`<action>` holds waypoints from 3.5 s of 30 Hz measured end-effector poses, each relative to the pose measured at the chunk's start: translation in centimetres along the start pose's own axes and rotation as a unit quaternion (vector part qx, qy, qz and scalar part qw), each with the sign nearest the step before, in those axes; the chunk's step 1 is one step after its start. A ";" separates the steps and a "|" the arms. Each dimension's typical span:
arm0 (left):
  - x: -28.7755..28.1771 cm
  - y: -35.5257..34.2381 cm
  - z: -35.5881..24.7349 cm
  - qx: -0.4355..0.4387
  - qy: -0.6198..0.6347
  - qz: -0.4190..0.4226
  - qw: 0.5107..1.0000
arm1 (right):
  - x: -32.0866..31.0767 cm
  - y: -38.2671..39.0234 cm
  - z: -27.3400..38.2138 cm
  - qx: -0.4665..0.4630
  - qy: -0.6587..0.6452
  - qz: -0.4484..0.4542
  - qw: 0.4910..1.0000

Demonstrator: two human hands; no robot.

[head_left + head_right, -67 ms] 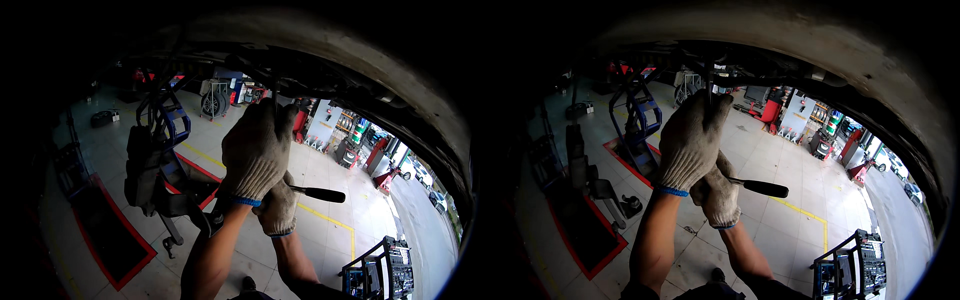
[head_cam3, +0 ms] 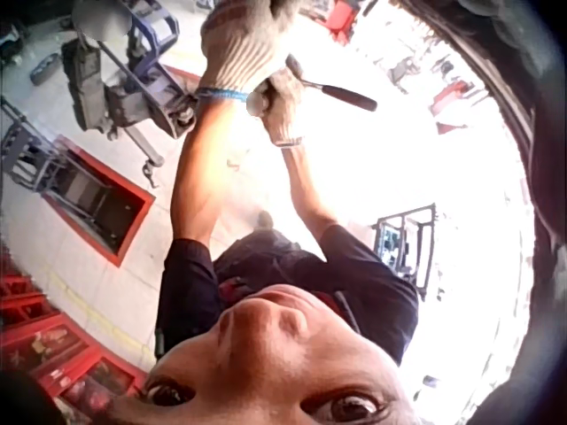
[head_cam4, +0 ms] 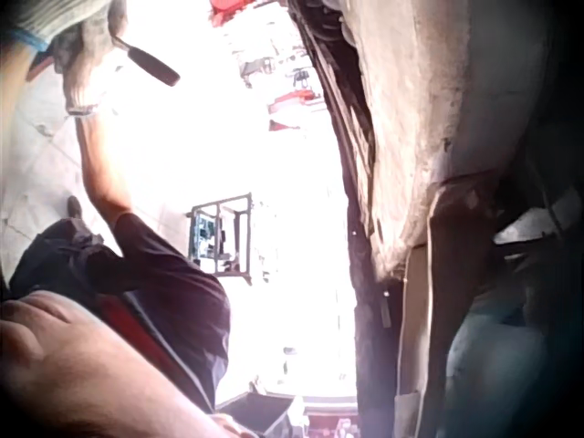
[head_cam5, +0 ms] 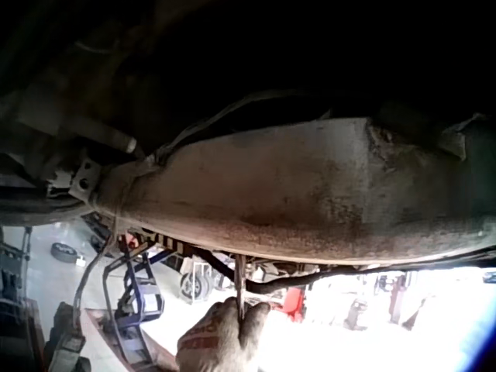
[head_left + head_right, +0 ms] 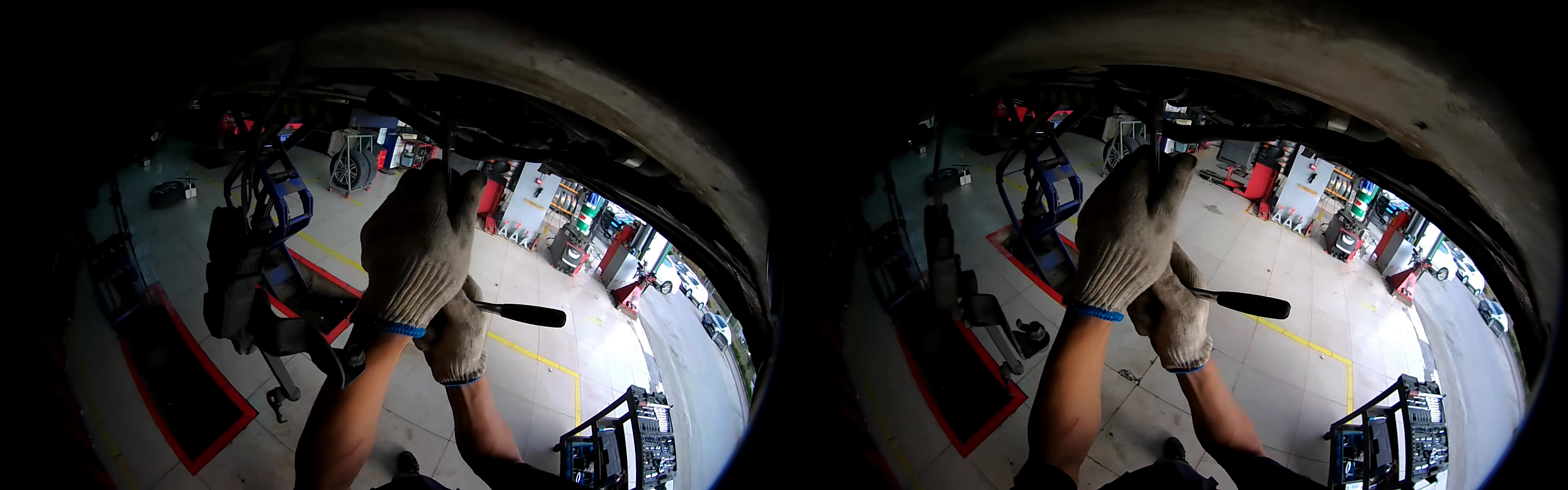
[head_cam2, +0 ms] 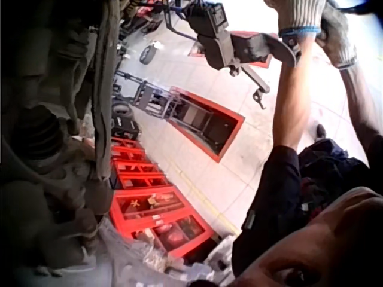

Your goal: The person works under a raised vehicle in a garage, using a ratchet and socket to loosen and remove bolts from the undercarriage. They retrieve tools from a rolling toolbox, reposition the vehicle on the lift, and continue removing fasteners from different locations.

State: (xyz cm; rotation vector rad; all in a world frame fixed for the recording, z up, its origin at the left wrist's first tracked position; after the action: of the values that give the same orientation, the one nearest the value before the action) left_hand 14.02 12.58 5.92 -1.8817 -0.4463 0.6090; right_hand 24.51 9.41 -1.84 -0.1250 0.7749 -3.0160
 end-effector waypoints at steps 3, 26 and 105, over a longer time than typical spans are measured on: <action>-0.8 0.9 -0.1 -0.004 -0.023 -0.009 1.000 | -0.1 -0.3 -0.1 0.046 -0.257 0.050 0.964; -0.7 -1.6 -3.4 -0.001 -0.112 -0.072 0.991 | -1.3 -2.5 -2.5 0.091 -0.437 0.006 0.895; 0.5 -5.2 3.5 0.019 0.426 0.248 0.870 | 2.3 -3.1 -1.1 -0.089 -0.294 0.102 0.946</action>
State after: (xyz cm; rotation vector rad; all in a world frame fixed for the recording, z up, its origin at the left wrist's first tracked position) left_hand 12.20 17.36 9.62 -2.0156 0.6376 0.0513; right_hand 22.09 12.55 -1.12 -0.8414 0.9100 -2.4881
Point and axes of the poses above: each hand's wrist, its own y-axis away from the middle knuckle, its own x-axis out of the palm, z = x × y, the point moved 2 cm from there along -y, towards the middle knuckle, and after that the axes turned 3 degrees about y, right-handed, at the moved point
